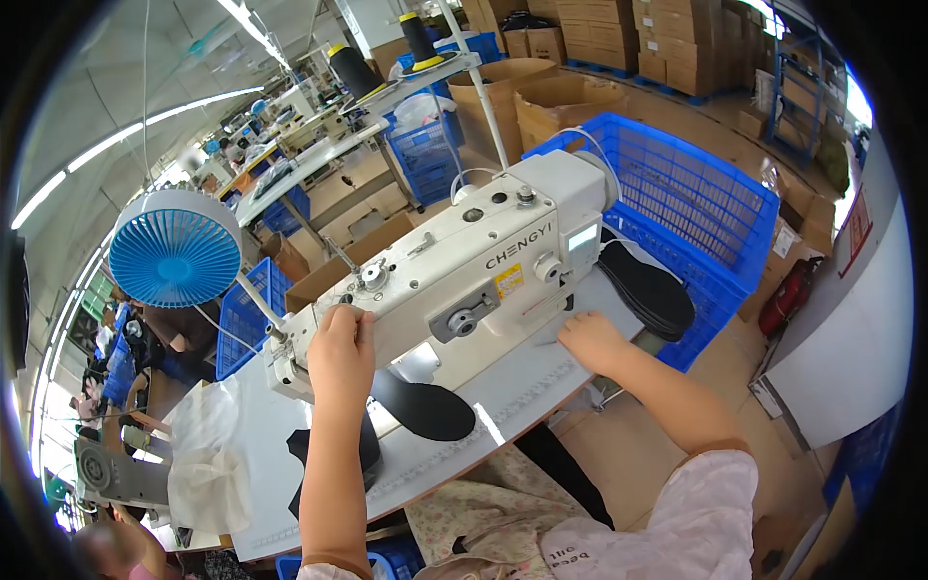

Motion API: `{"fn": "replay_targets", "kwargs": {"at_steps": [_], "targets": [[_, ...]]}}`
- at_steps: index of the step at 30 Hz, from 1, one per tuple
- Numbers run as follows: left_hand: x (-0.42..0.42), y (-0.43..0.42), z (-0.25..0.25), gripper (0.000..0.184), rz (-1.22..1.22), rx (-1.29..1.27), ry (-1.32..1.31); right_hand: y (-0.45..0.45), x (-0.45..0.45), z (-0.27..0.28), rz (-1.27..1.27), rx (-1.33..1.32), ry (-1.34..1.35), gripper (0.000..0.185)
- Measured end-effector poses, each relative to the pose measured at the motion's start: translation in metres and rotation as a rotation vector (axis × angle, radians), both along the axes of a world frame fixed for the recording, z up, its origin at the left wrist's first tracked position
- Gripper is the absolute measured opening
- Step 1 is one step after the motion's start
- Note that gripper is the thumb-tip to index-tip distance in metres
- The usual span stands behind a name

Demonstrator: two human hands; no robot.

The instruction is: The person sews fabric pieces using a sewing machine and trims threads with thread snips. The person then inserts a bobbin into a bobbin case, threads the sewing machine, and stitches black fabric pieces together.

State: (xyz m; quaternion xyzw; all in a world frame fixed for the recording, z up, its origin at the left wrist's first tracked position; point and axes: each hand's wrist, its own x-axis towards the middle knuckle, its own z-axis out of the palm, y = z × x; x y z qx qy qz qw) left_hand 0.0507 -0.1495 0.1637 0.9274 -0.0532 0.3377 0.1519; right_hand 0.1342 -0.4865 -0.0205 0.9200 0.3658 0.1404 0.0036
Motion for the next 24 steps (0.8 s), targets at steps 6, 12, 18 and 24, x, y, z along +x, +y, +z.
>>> {"fn": "replay_targets", "kwargs": {"at_steps": [6, 12, 18, 24], "targets": [[0.007, 0.009, 0.020, 0.012, -0.125, 0.071, -0.068, 0.044, -0.050, 0.103, 0.187, 0.365, 0.421, 0.017], [0.020, 0.022, 0.029, 0.008, -0.127, 0.137, -0.065, 0.108, -0.026, 0.200, 0.327, 0.581, 0.140, 0.020], [0.018, 0.023, 0.032, 0.009, -0.125, 0.074, -0.009, 0.155, 0.009, 0.214, 0.329, 0.459, -0.284, 0.027], [0.016, 0.021, 0.035, 0.011, -0.160, 0.030, -0.041, 0.172, 0.017, 0.215, 0.315, 0.332, -0.275, 0.024]]}}
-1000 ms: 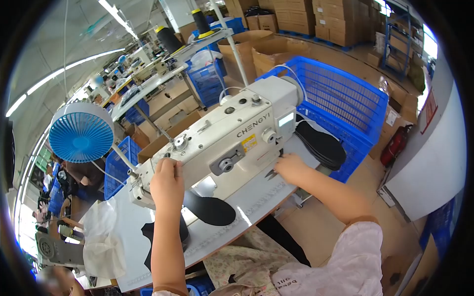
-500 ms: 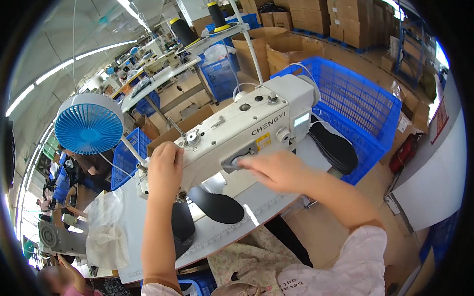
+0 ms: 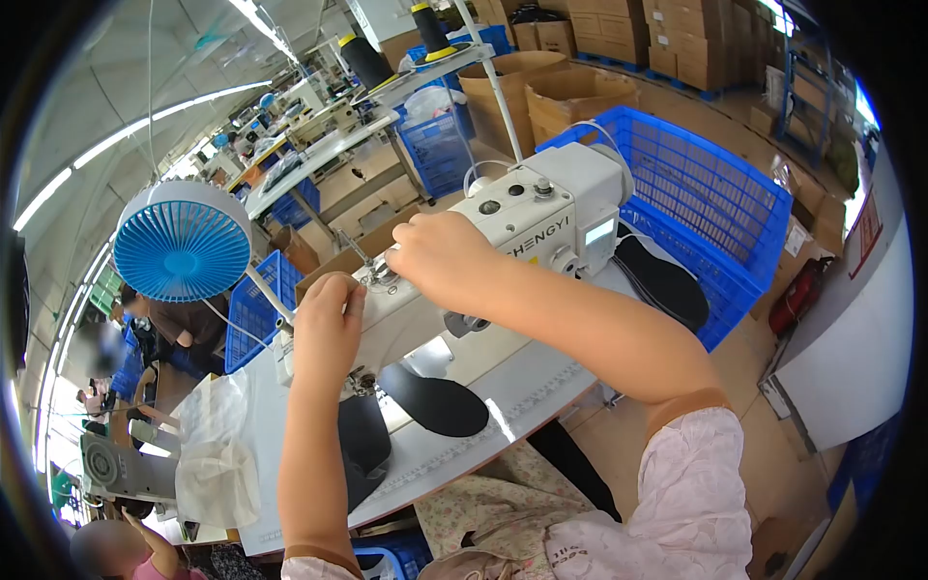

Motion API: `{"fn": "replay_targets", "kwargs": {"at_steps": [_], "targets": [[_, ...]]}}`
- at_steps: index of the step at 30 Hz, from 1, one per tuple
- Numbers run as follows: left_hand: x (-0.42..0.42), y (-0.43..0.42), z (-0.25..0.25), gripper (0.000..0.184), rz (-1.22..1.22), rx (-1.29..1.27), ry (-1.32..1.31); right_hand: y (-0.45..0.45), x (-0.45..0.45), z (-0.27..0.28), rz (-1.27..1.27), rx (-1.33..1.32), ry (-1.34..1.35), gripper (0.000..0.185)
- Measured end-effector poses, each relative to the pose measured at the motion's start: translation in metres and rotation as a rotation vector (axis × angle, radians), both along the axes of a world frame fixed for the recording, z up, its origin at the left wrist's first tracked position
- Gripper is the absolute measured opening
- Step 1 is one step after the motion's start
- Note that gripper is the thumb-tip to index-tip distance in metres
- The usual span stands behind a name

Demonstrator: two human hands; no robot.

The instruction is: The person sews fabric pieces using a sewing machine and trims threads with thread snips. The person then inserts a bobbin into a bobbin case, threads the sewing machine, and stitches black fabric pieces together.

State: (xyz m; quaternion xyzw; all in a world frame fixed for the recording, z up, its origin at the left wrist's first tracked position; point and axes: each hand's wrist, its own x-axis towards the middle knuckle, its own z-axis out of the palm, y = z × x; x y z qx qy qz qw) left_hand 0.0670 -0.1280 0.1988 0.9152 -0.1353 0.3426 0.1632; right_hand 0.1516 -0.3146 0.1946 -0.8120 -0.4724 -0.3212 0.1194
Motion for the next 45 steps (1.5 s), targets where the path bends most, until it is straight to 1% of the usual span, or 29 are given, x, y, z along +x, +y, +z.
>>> {"fn": "replay_targets", "kwargs": {"at_steps": [3, 5, 11, 15, 16, 17, 18, 19, 21, 22, 23, 24, 25, 27, 29, 30, 32, 33, 35, 37, 38, 39, 41, 42, 43, 44, 45], "targets": [[0.000, 0.000, 0.000, 0.011, -0.005, -0.023, -0.005, 0.004, 0.000, 0.000, -0.008, -0.053, -0.035, 0.024], [0.000, 0.000, -0.001, 0.010, -0.006, -0.031, -0.005, 0.007, 0.000, -0.001, 0.021, 0.004, -0.057, 0.008], [-0.001, 0.000, -0.001, 0.009, -0.013, -0.016, 0.003, 0.011, -0.003, 0.001, -0.022, -0.028, -0.066, 0.008], [-0.024, -0.003, -0.001, 0.008, -0.085, -0.139, 0.037, 0.002, -0.010, -0.002, -0.002, -0.007, -0.060, 0.012], [-0.038, -0.005, -0.001, 0.008, -0.118, -0.187, 0.023, -0.005, -0.023, 0.001, -0.010, 0.074, -0.017, 0.015], [-0.060, -0.011, 0.000, 0.007, -0.131, -0.251, 0.084, -0.013, -0.034, 0.002, -0.013, 0.153, 0.027, 0.019], [-0.086, -0.014, -0.006, 0.007, -0.137, -0.316, 0.146, -0.022, -0.043, -0.005, 0.004, 0.161, 0.055, 0.022], [-0.112, -0.012, -0.021, 0.007, -0.227, -0.425, 0.269, -0.032, -0.051, -0.015, 0.030, 0.167, 0.088, 0.026], [-0.158, -0.004, -0.046, 0.008, -0.535, -0.509, 0.585, -0.052, -0.068, -0.044, 0.091, -0.019, 0.304, 0.029], [-0.180, -0.006, -0.070, 0.004, -0.568, -0.714, 0.816, -0.062, -0.074, -0.064, 0.109, -0.142, 0.559, 0.030], [-0.199, -0.006, -0.107, 0.004, -0.595, -0.790, 0.887, -0.071, -0.076, -0.086, 0.125, -0.274, 0.798, 0.031], [-0.216, -0.006, -0.138, 0.007, -0.524, -0.810, 0.949, -0.078, -0.076, -0.112, 0.087, -0.239, 0.815, 0.032], [-0.235, -0.004, -0.164, 0.009, -0.383, -0.834, 1.060, -0.085, -0.073, -0.139, 0.052, -0.207, 0.826, 0.033], [-0.262, 0.006, -0.208, 0.011, -0.106, -0.894, 1.165, -0.097, -0.062, -0.185, -0.016, -0.063, 0.738, 0.032], [-0.277, 0.026, -0.248, 0.012, 0.092, -0.751, 1.168, -0.099, -0.055, -0.207, -0.115, 0.019, 0.593, 0.032], [-0.285, 0.039, -0.278, 0.012, 0.091, -0.706, 1.006, -0.097, -0.052, -0.213, -0.080, 0.009, 0.599, 0.032], [-0.287, 0.063, -0.299, 0.017, 0.196, -0.545, 0.942, -0.096, -0.050, -0.216, -0.133, 0.070, 0.538, 0.032], [-0.290, 0.077, -0.315, 0.015, 0.271, -0.412, 0.923, -0.094, -0.049, -0.216, -0.138, 0.075, 0.531, 0.032], [-0.290, 0.101, -0.330, 0.014, 0.485, -0.176, 0.976, -0.095, -0.050, -0.215, -0.170, 0.014, 0.516, 0.037], [-0.301, 0.114, -0.333, 0.024, 0.596, 0.013, 0.963, -0.094, -0.053, -0.216, -0.212, 0.009, 0.508, 0.039], [-0.306, 0.118, -0.334, 0.033, 0.584, 0.022, 0.971, -0.094, -0.054, -0.214, -0.235, 0.001, 0.504, 0.041], [-0.309, 0.119, -0.330, 0.033, 0.568, 0.023, 0.965, -0.094, -0.056, -0.210, -0.251, 0.002, 0.497, 0.041], [-0.314, 0.114, -0.311, 0.030, 0.504, 0.097, 1.054, -0.091, -0.062, -0.200, -0.231, -0.065, 0.512, 0.044], [-0.310, 0.110, -0.293, 0.030, 0.489, 0.102, 1.053, -0.086, -0.068, -0.188, -0.207, -0.083, 0.535, 0.044], [-0.303, 0.106, -0.267, 0.026, 0.366, 0.055, 1.294, -0.081, -0.072, -0.179, -0.222, -0.082, 0.536, 0.044], [-0.296, 0.101, -0.240, 0.023, 0.234, 0.008, 1.532, -0.075, -0.076, -0.172, -0.155, -0.071, 0.529, 0.042], [-0.288, 0.098, -0.212, 0.023, 0.222, 0.014, 1.534, -0.069, -0.080, -0.167, -0.088, -0.062, 0.521, 0.041]]}}
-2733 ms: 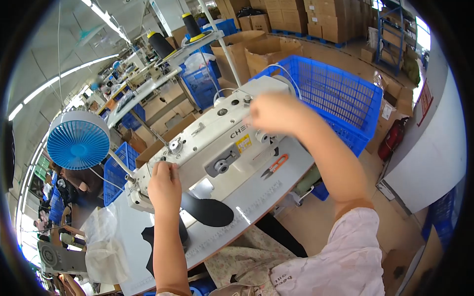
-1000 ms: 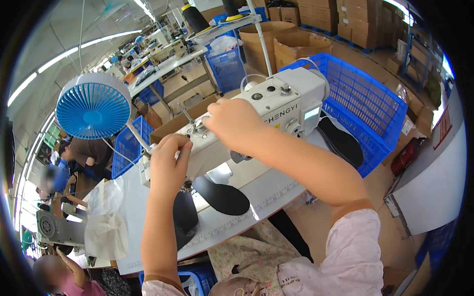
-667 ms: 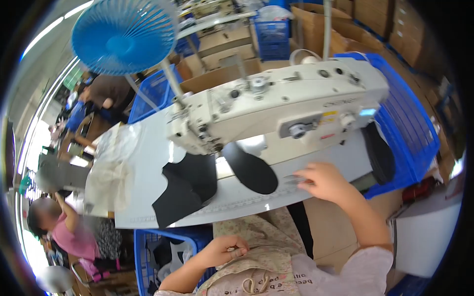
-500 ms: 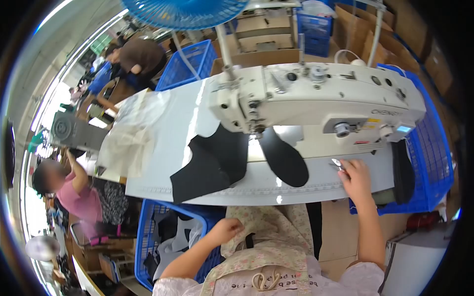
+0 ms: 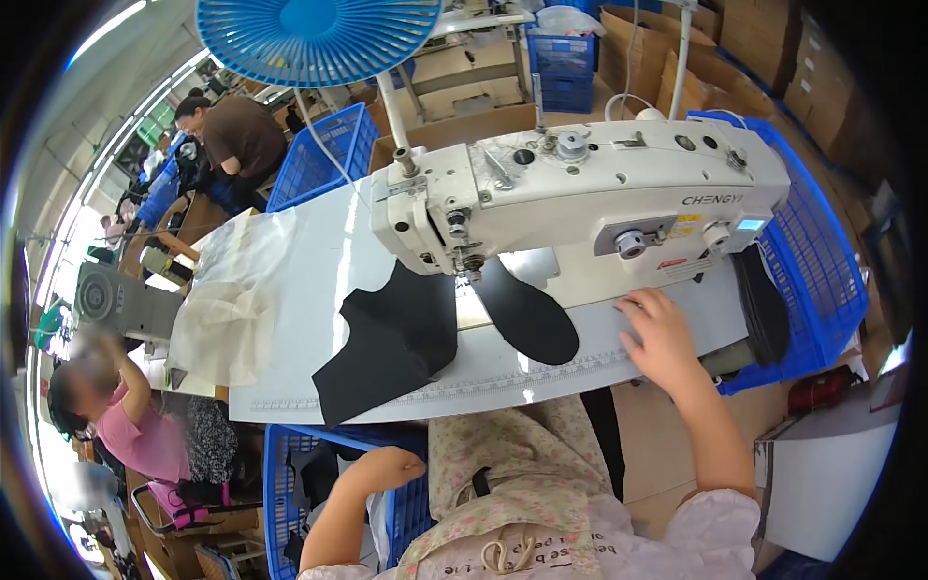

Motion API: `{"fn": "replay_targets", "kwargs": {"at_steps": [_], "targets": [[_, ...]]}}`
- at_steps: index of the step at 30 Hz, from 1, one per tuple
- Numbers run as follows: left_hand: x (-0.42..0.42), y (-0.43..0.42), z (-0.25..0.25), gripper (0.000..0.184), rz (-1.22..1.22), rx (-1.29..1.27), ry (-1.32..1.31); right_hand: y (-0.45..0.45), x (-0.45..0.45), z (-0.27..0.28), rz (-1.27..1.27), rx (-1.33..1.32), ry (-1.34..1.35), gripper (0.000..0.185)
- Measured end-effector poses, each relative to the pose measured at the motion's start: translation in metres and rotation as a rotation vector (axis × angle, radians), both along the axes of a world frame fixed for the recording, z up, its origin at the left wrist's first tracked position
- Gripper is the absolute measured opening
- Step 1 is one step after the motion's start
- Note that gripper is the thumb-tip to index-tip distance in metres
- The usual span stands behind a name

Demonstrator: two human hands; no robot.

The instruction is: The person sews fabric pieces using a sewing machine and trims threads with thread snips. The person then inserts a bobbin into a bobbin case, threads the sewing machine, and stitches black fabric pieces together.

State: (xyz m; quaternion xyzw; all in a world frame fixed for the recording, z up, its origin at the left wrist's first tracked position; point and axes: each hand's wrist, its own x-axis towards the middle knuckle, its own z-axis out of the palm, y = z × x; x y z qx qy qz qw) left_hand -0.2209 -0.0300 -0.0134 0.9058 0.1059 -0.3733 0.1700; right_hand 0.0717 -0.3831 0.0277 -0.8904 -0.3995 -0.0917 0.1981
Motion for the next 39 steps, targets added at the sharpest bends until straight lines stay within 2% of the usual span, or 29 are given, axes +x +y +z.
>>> {"fn": "replay_targets", "kwargs": {"at_steps": [2, 4, 5, 8, 10, 11, 12, 14, 15, 18, 21, 23, 25, 28, 31, 34, 39], "targets": [[0.014, -0.002, 0.056, 0.020, 0.216, -0.733, -0.138, 0.016, -0.008, 0.004, 0.017, 0.009, 0.008, 0.038], [0.026, 0.003, 0.098, 0.019, 0.349, -0.888, -0.318, 0.033, -0.010, 0.011, 0.150, 0.030, -0.056, 0.032], [0.027, 0.009, 0.091, 0.017, 0.435, -0.944, -0.544, 0.040, -0.010, 0.011, 0.178, 0.040, -0.030, 0.030], [0.064, 0.013, 0.098, 0.012, 0.552, -0.602, -0.867, 0.059, 0.002, -0.006, 0.264, 0.092, -0.003, 0.024], [0.096, 0.015, 0.091, 0.009, 0.482, -0.430, -1.082, 0.074, 0.010, -0.019, 0.300, 0.114, 0.023, 0.025], [0.111, 0.017, 0.093, 0.009, 0.427, -0.317, -1.074, 0.083, 0.013, -0.026, 0.309, 0.140, 0.015, 0.026], [0.123, 0.019, 0.090, 0.009, 0.404, -0.324, -1.081, 0.092, 0.016, -0.032, 0.321, 0.166, 0.006, 0.027], [0.147, 0.025, 0.078, 0.011, 0.173, -0.220, -1.192, 0.107, 0.020, -0.036, 0.318, 0.157, 0.026, 0.033], [0.154, 0.024, 0.077, 0.014, 0.222, -0.242, -1.095, 0.114, 0.021, -0.037, 0.334, 0.152, 0.013, 0.035], [0.169, 0.028, 0.067, 0.017, 0.144, -0.188, -0.994, 0.128, 0.021, -0.046, 0.363, 0.146, -0.024, 0.040], [0.179, 0.032, 0.057, 0.022, 0.084, -0.129, -0.931, 0.134, 0.022, -0.055, 0.369, 0.154, -0.066, 0.038], [0.182, 0.037, 0.050, 0.024, 0.044, -0.086, -0.900, 0.138, 0.023, -0.061, 0.349, 0.061, -0.015, 0.034], [0.190, 0.042, 0.047, 0.026, -0.005, -0.068, -0.769, 0.143, 0.032, -0.053, 0.371, 0.046, 0.023, 0.032], [0.207, 0.043, 0.046, 0.025, -0.036, -0.026, -0.830, 0.158, 0.041, -0.045, 0.387, 0.106, 0.042, 0.027], [0.216, 0.045, 0.030, 0.037, -0.079, 0.028, -0.879, 0.176, 0.044, -0.043, 0.385, 0.219, 0.041, 0.031], [0.219, 0.047, 0.017, 0.046, -0.138, 0.047, -0.929, 0.185, 0.048, -0.044, 0.341, 0.076, 0.133, 0.031], [0.214, 0.050, 0.007, 0.052, -0.143, 0.076, -0.886, 0.186, 0.045, -0.035, 0.335, 0.103, 0.177, 0.025]]}}
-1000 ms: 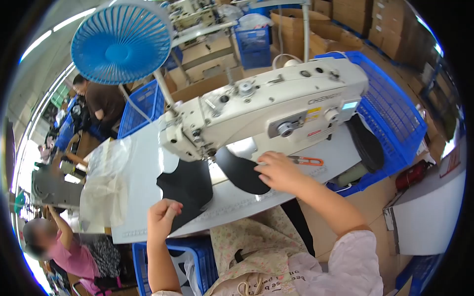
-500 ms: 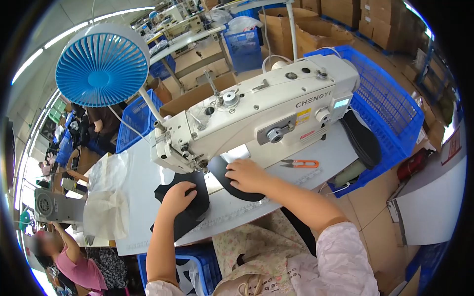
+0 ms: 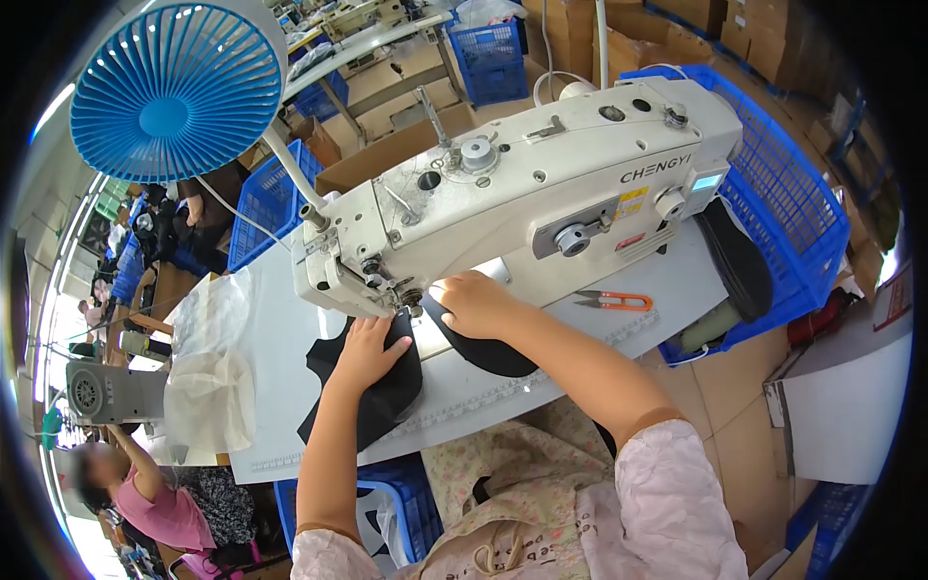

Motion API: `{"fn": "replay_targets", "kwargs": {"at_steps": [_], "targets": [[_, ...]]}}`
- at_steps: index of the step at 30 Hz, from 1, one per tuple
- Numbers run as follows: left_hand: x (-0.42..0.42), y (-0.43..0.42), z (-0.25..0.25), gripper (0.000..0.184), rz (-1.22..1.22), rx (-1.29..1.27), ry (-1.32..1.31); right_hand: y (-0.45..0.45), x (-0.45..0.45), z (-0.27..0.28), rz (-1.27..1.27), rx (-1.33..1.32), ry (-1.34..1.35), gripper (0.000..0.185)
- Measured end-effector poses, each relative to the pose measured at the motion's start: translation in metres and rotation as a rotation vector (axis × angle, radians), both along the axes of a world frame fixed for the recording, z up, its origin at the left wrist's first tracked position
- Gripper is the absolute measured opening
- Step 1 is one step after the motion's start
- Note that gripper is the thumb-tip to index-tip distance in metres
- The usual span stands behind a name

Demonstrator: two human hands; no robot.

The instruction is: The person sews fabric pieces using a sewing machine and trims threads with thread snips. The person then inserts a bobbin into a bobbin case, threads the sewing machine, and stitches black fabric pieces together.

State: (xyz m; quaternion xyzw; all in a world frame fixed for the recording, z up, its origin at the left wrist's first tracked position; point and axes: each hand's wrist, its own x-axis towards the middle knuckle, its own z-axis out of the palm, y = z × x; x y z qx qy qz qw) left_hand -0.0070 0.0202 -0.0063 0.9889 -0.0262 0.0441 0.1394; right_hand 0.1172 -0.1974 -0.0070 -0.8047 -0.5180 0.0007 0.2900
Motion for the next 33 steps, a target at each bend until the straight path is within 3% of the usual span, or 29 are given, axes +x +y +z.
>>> {"fn": "replay_targets", "kwargs": {"at_steps": [3, 5, 7, 9, 13, 16, 17, 21, 28, 30, 32, 33], "targets": [[0.000, 0.003, -0.008, 0.055, -0.001, 0.008, -0.058, 0.003, 0.005, 0.007, -0.028, -0.049, 0.074, 0.023], [0.002, 0.004, -0.008, 0.057, 0.016, 0.007, 0.004, 0.005, 0.006, 0.017, -0.078, -0.224, 0.185, 0.022], [0.001, 0.001, -0.004, 0.056, 0.015, 0.010, -0.014, 0.006, 0.005, 0.004, -0.082, -0.182, 0.156, 0.021], [-0.002, -0.001, 0.005, 0.056, 0.006, -0.010, 0.015, 0.005, 0.006, -0.005, -0.044, 0.021, -0.027, 0.016], [-0.001, 0.000, 0.009, 0.057, -0.025, -0.028, 0.002, 0.001, 0.010, 0.001, -0.002, -0.042, -0.007, 0.020], [0.007, 0.000, 0.007, 0.057, 0.016, 0.022, 0.026, 0.013, 0.015, 0.023, -0.109, -0.404, 0.197, 0.032], [0.005, 0.000, 0.007, 0.057, 0.016, 0.023, 0.031, 0.012, 0.013, 0.020, -0.108, -0.404, 0.202, 0.032], [-0.017, -0.013, 0.019, 0.058, -0.033, 0.031, 0.018, -0.008, -0.005, -0.010, 0.025, -0.020, -0.208, 0.027], [-0.032, -0.032, 0.033, 0.053, -0.040, -0.005, 0.091, -0.017, -0.037, 0.002, 0.047, -0.139, -0.031, 0.032], [-0.026, -0.032, 0.032, 0.051, -0.041, -0.030, 0.120, -0.011, -0.027, 0.001, 0.066, -0.053, -0.075, 0.027], [-0.019, -0.030, 0.023, 0.049, -0.084, 0.075, -0.127, -0.004, -0.014, -0.001, 0.085, 0.060, -0.127, 0.025], [-0.017, -0.029, 0.018, 0.049, -0.085, 0.075, -0.122, -0.002, -0.013, -0.001, 0.084, 0.061, -0.123, 0.025]]}}
